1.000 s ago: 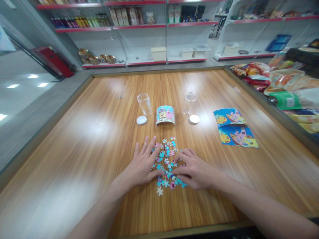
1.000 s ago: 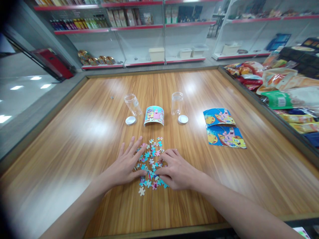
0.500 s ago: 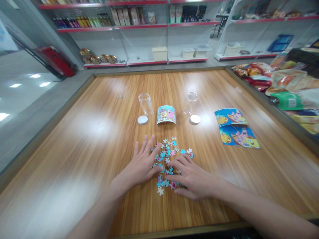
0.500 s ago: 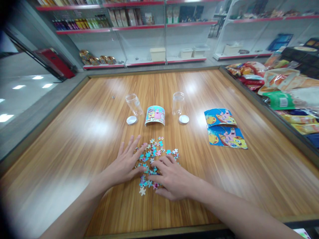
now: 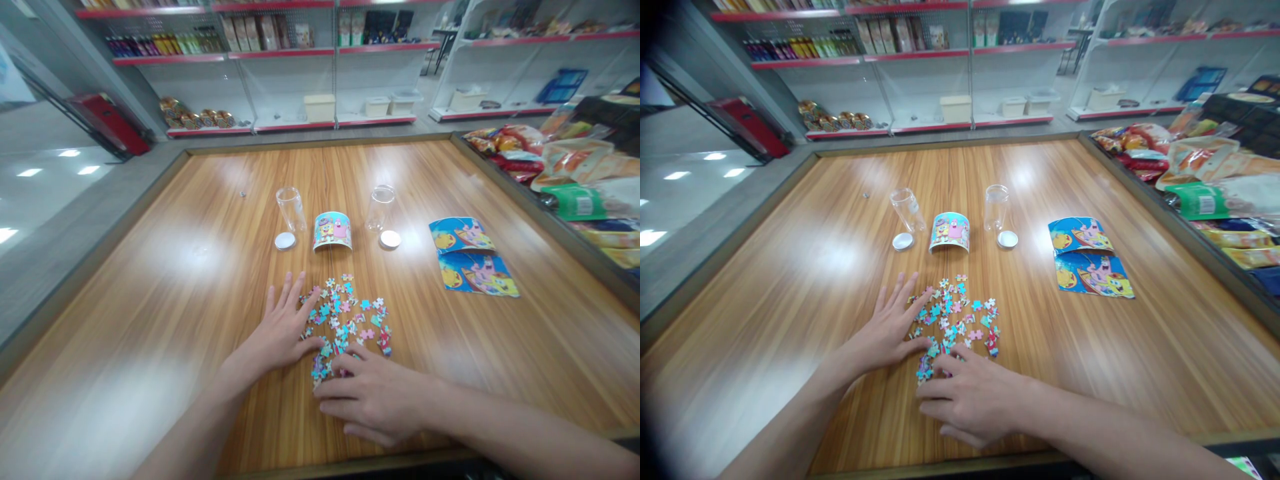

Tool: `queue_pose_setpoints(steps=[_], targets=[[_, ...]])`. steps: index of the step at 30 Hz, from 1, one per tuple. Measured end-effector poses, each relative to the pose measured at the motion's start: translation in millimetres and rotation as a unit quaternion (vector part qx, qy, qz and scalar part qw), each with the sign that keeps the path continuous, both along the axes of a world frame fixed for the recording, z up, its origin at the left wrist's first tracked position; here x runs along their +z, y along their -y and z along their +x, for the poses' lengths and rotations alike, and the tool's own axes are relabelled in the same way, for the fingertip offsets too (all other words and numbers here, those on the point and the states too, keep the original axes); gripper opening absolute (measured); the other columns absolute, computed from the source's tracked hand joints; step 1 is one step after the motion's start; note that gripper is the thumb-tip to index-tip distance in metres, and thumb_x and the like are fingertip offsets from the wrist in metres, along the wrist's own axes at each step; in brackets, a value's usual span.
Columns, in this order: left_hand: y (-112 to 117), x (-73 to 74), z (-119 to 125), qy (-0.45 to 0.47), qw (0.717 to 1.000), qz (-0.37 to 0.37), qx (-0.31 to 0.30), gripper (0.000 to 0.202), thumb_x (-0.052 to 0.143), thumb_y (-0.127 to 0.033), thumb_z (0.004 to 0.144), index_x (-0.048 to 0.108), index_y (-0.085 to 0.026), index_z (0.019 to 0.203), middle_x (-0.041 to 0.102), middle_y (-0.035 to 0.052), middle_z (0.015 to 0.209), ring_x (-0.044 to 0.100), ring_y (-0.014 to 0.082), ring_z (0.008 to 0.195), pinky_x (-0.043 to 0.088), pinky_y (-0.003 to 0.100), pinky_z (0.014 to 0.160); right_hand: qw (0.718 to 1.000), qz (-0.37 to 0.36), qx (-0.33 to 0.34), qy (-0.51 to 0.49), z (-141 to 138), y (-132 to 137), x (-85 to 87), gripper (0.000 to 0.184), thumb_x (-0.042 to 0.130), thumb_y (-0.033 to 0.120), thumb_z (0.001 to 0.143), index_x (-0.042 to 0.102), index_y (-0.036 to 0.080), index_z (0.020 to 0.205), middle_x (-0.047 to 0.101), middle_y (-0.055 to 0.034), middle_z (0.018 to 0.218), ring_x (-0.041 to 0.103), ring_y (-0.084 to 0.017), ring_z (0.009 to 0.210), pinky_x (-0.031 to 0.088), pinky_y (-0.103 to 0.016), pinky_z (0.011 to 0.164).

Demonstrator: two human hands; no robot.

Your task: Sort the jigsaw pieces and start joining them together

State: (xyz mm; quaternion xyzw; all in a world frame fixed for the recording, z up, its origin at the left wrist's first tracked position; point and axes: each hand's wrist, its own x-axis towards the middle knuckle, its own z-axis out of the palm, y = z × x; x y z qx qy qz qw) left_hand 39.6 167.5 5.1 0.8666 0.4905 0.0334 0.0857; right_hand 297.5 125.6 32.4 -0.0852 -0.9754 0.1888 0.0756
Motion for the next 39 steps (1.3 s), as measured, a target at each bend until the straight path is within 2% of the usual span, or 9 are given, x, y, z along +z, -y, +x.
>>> queue_pose_setpoints(steps=[3,7,9,15,18,22,28,35,39], targets=[[0,-1.1,-1,-0.001,1.000,0.004,-0.001,0.086,0.061,-0.058,0.091,0.022,-0.024,0.160,-0.005,0.0223,0.166,-0.005,0.0502,0.151,0.016,0.077,0.112,1.000,-0.007,-0.002,-0.001,1,-1,-0.3,0.031,0.056,0.036,0.097,0.062,0.018,0.120,0.066,-0.0053,0.128,0.049,-0.025,0.109,0.034,-0.042,0.090],[-1,-1.1,-1,-0.008,1.000,0.014,0.005,0.076,0.061,-0.044,0.094,0.025,-0.025,0.159,-0.005,0.0209,0.167,-0.004,0.0485,0.152,0.017,0.076,0.112,0.999,-0.001,-0.034,-0.024,4,-5,-4.0,0.018,0.055,0.028,0.098,0.065,0.020,0.110,0.071,-0.0027,0.108,0.049,-0.022,0.096,0.032,-0.040,0.083],[-1,-1.0,-1,-0.006,1.000,0.023,0.004,0.074,0.061,-0.040,0.094,0.026,-0.026,0.158,-0.004,0.0196,0.167,-0.002,0.0476,0.152,0.018,0.076,0.113,0.998,0.012,-0.057,-0.038,4,-7,-8.1,0.017,0.052,0.024,0.100,0.066,0.020,0.109,0.072,-0.0026,0.104,0.048,-0.021,0.092,0.032,-0.040,0.082],[-1,-1.5,-3,-0.001,1.000,0.017,-0.005,0.082,0.064,-0.050,0.091,0.025,-0.026,0.158,-0.007,0.0195,0.167,-0.005,0.0490,0.152,0.015,0.077,0.113,0.995,0.040,-0.086,-0.044,3,-7,-16.2,0.014,0.054,0.021,0.100,0.067,0.019,0.107,0.070,-0.0037,0.103,0.048,-0.020,0.093,0.032,-0.040,0.085],[0,-0.5,-3,0.006,1.000,0.009,-0.009,0.087,0.065,-0.056,0.089,0.022,-0.027,0.159,-0.010,0.0197,0.167,-0.006,0.0501,0.151,0.015,0.077,0.112,0.994,0.036,-0.092,-0.040,4,-8,-15.7,0.015,0.055,0.026,0.100,0.066,0.019,0.108,0.067,-0.0040,0.104,0.048,-0.021,0.096,0.033,-0.039,0.086],[0,1.7,-1,0.007,1.000,0.005,-0.012,0.087,0.064,-0.054,0.090,0.019,-0.029,0.160,-0.012,0.0195,0.166,-0.006,0.0499,0.151,0.016,0.077,0.113,0.993,0.023,-0.108,-0.037,6,-10,-16.4,0.018,0.057,0.034,0.100,0.066,0.021,0.107,0.063,-0.0044,0.104,0.047,-0.022,0.098,0.034,-0.039,0.087],[0,1.3,-1,0.004,1.000,0.009,-0.012,0.086,0.065,-0.052,0.090,0.020,-0.029,0.160,-0.009,0.0192,0.167,-0.007,0.0503,0.151,0.015,0.077,0.112,0.992,0.028,-0.112,-0.046,4,-10,-18.7,0.017,0.056,0.033,0.100,0.067,0.020,0.097,0.061,-0.0037,0.103,0.046,-0.021,0.096,0.033,-0.038,0.086],[0,3.3,-1,-0.012,1.000,-0.003,-0.016,0.084,0.062,-0.056,0.091,0.020,-0.029,0.160,-0.013,0.0201,0.166,-0.005,0.0519,0.150,0.016,0.077,0.112,0.992,0.056,-0.105,-0.049,3,-11,-21.4,0.020,0.055,0.034,0.101,0.067,0.019,0.095,0.062,-0.0037,0.098,0.046,-0.021,0.093,0.032,-0.039,0.085],[1,4.3,0,-0.016,1.000,0.001,-0.013,0.084,0.063,-0.052,0.091,0.020,-0.030,0.160,-0.014,0.0181,0.166,-0.004,0.0512,0.151,0.015,0.077,0.113,0.990,0.066,-0.106,-0.072,3,-11,-21.0,0.022,0.053,0.032,0.102,0.066,0.019,0.090,0.063,-0.0026,0.095,0.046,-0.020,0.089,0.032,-0.037,0.082]])
